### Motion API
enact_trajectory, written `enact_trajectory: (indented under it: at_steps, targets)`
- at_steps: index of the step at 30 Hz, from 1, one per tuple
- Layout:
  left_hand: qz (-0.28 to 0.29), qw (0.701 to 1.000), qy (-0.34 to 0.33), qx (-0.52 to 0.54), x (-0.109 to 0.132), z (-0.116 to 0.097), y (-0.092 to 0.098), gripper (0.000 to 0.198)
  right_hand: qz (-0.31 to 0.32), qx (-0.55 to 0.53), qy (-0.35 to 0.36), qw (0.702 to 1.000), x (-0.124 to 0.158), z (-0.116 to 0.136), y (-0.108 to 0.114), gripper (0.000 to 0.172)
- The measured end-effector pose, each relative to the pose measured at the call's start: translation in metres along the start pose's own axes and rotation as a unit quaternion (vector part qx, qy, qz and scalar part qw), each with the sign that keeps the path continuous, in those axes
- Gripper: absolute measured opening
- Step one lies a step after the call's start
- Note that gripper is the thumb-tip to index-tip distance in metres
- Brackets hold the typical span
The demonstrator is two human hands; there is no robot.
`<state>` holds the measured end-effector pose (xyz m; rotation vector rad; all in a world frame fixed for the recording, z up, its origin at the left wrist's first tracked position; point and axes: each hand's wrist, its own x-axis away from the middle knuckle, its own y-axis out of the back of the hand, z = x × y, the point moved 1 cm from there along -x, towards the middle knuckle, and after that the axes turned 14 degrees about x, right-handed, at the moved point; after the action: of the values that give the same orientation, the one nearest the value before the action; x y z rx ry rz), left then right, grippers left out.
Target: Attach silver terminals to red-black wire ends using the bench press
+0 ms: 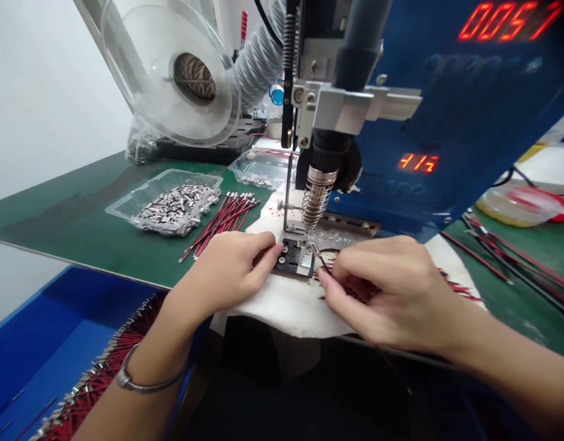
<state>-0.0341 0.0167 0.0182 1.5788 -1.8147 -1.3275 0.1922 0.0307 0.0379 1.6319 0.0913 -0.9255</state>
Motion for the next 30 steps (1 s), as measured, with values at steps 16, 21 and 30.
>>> enact_trajectory:
  at_steps: [16, 21, 30]
  targets:
    - [-0.001, 1.000, -0.009, -0.007, -0.0002, 0.0026, -0.0035, 0.032, 0.016, -0.039, -0.025, 0.999, 0.0021, 0.0000, -0.0041, 0.026]
    - [0.001, 1.000, -0.005, -0.002, -0.0004, 0.0029, -0.0030, 0.033, 0.053, -0.097, -0.085, 0.990, -0.0015, 0.0011, -0.0037, 0.027]
    - [0.005, 1.000, -0.008, 0.001, -0.0003, 0.0024, -0.0023, 0.032, 0.104, -0.220, -0.164, 0.956, -0.0076, 0.0031, -0.0007, 0.027]
